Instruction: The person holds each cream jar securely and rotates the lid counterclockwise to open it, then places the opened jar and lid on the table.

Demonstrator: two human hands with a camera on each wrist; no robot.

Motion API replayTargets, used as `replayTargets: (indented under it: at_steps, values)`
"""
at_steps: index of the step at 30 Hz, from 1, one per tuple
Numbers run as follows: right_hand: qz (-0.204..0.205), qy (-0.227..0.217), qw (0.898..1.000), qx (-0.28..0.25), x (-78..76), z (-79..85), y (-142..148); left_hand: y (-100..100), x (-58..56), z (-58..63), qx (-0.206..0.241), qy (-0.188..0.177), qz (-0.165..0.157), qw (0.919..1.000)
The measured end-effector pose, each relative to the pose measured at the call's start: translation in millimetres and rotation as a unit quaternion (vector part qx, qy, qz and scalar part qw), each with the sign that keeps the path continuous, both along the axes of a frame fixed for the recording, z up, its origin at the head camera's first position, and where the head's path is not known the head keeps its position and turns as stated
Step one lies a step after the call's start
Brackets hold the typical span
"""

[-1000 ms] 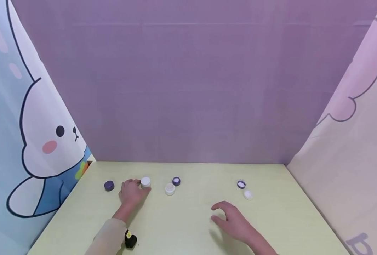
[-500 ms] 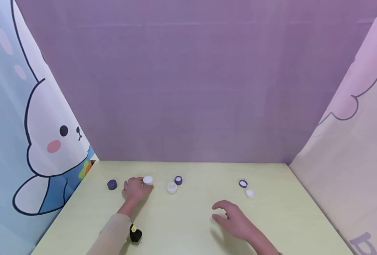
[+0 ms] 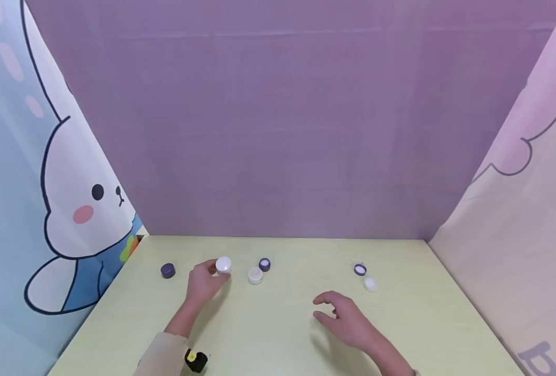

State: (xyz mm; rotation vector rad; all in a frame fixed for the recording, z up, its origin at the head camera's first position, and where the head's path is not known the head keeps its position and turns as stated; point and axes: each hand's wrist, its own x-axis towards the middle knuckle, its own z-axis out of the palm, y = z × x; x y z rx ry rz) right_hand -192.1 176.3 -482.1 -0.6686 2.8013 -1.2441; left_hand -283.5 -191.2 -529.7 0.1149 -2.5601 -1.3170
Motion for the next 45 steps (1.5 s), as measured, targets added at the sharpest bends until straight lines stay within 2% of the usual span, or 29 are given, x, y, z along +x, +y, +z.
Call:
replayTargets:
  at_steps: [4, 8, 14, 17, 22, 27, 37, 41, 45]
  values:
    - [0.001, -0.001, 1.0, 0.0, 0.1, 1.0, -2.0, 2.5, 10.6, 10.6, 0.012, 0.019, -0.013, 0.9997]
    - [0.008, 0.001, 1.0, 0.002, 1.2, 1.0, -4.2, 6.9, 21.5, 21.3, 0.017, 0.021, -0.021, 0.9994]
    - [0.008, 0.006, 1.0, -0.005, 0.4, 5.4, -8.2, 23.5, 31.9, 36.2, 0.022, 0.033, -0.042, 0.9983]
    - [0.017, 0.004, 1.0, -0.018, -0.1, 9.6, -12.9, 33.9, 38.4, 40.4, 0.045, 0.034, -0.062, 0.9964]
    - [0.021, 0.018, 0.999, -0.024, -1.2, 16.5, -21.2, 50.6, 47.7, 40.4, 0.097, 0.029, -0.118, 0.9878]
    - [0.02, 0.019, 0.999, -0.031, -2.0, 21.7, -26.7, 60.0, 55.4, 39.2, 0.113, 0.03, -0.151, 0.9817]
    - [0.018, 0.017, 0.999, -0.043, -0.3, 27.2, -31.7, 71.2, 68.8, 41.1, 0.07, 0.032, -0.232, 0.9698]
    - [0.025, 0.016, 0.999, -0.038, -0.2, 29.0, -35.1, 76.0, 70.6, 38.1, 0.062, 0.039, -0.247, 0.9662]
    - [0.03, 0.009, 0.999, -0.03, 0.9, 27.1, -38.0, 78.9, 72.9, 34.3, 0.054, 0.029, -0.258, 0.9643]
